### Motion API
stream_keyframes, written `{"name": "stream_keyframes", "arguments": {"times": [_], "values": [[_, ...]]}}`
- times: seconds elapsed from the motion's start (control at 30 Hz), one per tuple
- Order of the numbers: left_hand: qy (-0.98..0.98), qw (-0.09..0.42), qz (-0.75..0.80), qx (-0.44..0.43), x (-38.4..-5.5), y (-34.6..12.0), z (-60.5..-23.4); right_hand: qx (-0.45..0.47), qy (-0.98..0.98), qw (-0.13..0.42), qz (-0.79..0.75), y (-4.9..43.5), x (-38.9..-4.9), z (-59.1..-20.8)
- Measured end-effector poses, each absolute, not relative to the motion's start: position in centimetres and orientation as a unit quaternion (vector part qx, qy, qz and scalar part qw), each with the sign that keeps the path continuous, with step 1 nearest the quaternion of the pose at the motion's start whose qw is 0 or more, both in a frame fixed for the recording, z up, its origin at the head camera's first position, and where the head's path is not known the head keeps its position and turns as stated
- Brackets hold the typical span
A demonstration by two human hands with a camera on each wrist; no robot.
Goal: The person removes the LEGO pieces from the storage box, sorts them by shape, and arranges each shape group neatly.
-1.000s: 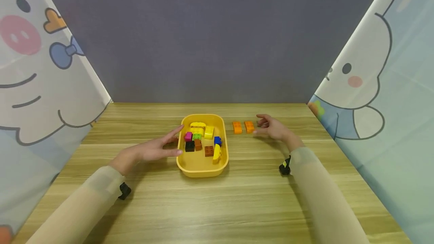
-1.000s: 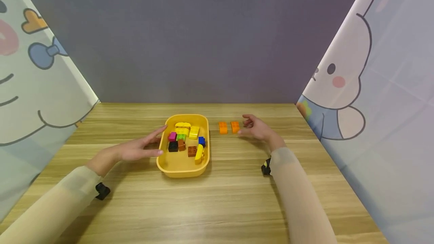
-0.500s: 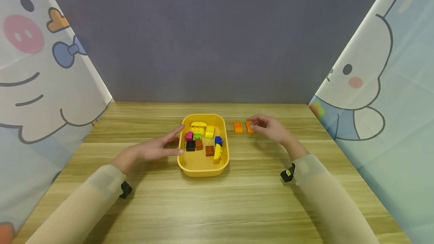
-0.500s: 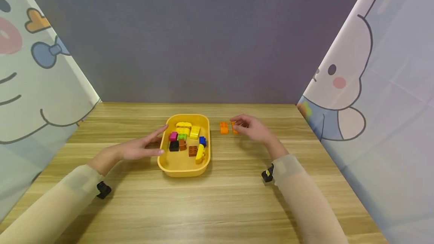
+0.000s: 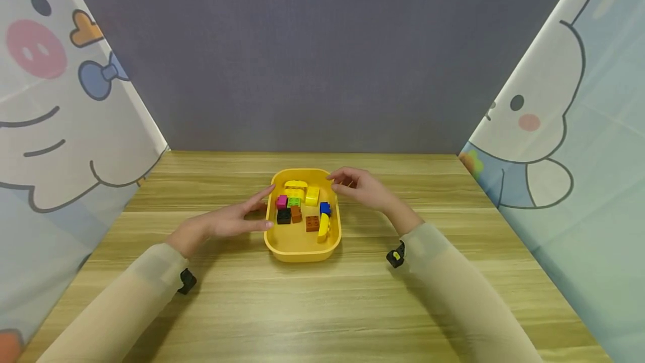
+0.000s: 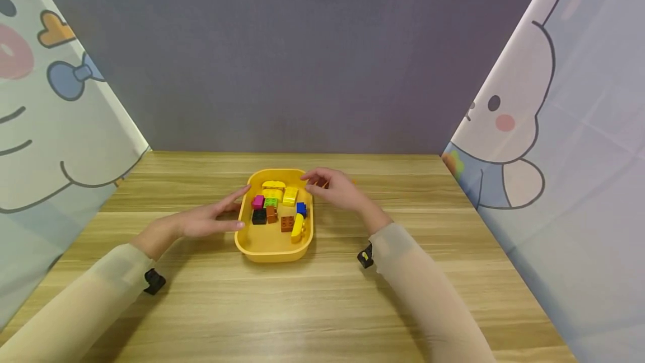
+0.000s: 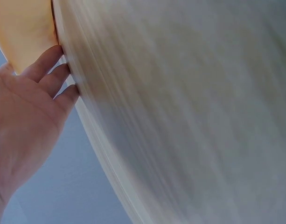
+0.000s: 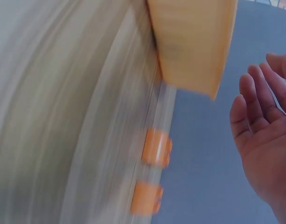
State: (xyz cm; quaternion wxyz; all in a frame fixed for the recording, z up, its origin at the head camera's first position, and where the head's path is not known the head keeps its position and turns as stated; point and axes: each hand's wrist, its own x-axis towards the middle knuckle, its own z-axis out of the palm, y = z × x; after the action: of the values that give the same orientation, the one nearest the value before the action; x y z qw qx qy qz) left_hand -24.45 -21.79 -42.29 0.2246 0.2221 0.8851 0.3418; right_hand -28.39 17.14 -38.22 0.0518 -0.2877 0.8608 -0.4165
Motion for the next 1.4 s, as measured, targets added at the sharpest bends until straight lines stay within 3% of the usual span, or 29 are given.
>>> {"name": "stream_keyframes", "arguments": {"times": [0.37,0.87,1.13,1.4], "values": [[0.88,0.235,0.35,0.219,-24.4,-21.3,-42.2,-0.311,0.871,0.048,-0.377,10.1,-29.3,-38.5],[0.88,0.229,0.347,0.229,-24.5,-21.3,-41.5,-0.278,0.908,0.048,-0.308,8.2,-30.6,-40.4],[0.88,0.207,0.348,0.246,-24.7,-21.6,-41.7,-0.293,0.941,0.077,-0.148,7.2,-30.3,-40.0],[0.893,0.142,0.349,0.246,-25.8,-20.4,-41.7,-0.301,0.942,0.083,-0.121,6.8,-30.0,-40.0]]}}
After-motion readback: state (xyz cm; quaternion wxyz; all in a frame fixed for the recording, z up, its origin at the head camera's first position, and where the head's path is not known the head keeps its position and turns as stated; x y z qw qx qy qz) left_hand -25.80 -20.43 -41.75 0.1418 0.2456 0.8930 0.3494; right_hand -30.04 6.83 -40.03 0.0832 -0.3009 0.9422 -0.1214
